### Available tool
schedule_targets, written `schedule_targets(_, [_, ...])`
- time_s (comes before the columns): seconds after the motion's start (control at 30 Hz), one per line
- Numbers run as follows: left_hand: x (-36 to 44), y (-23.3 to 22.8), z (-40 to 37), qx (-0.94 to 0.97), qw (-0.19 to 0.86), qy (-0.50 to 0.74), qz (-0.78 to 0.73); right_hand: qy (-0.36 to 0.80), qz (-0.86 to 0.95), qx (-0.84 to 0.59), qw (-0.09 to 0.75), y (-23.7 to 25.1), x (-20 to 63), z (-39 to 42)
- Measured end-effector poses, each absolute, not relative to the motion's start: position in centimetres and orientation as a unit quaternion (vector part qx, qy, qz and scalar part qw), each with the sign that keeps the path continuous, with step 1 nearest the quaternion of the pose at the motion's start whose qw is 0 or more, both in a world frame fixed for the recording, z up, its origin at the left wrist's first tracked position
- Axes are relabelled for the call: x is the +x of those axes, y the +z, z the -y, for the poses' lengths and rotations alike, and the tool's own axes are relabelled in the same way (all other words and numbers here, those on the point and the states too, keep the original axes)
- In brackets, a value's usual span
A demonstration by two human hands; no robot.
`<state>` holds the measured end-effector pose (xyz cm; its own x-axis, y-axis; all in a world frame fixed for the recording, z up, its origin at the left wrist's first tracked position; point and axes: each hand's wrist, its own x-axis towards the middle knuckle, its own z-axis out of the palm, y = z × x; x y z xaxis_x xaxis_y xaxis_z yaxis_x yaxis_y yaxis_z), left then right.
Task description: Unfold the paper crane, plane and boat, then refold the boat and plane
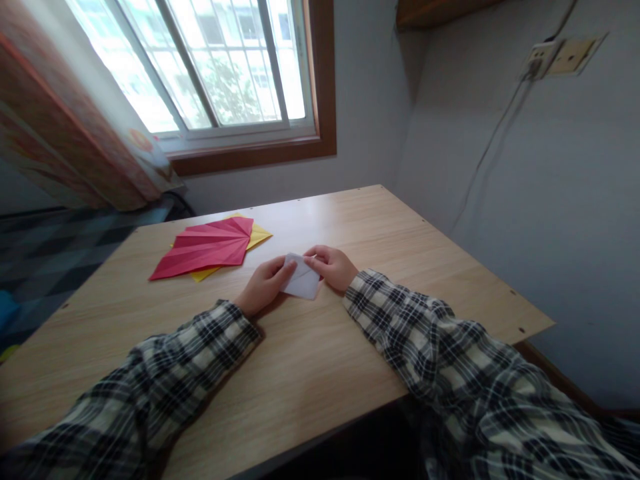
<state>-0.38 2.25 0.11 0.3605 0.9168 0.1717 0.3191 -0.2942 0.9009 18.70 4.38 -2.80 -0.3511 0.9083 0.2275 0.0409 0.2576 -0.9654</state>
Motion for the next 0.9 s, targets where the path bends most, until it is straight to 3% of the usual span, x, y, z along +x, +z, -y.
schedule_targets(0.53, [-0.47,-0.07,-2.29,0.715,0.416,0.357,-0.434,0.538,0.662,-0.338,0.398,-2.96,18.74,-4.56])
schedule_targets(0.9, [-0.59,-0.37,-2.34,0.696,0.445,0.363,-0.430,0.533,0.642,-0.343,0.431,-3.00,18.54,-4.54])
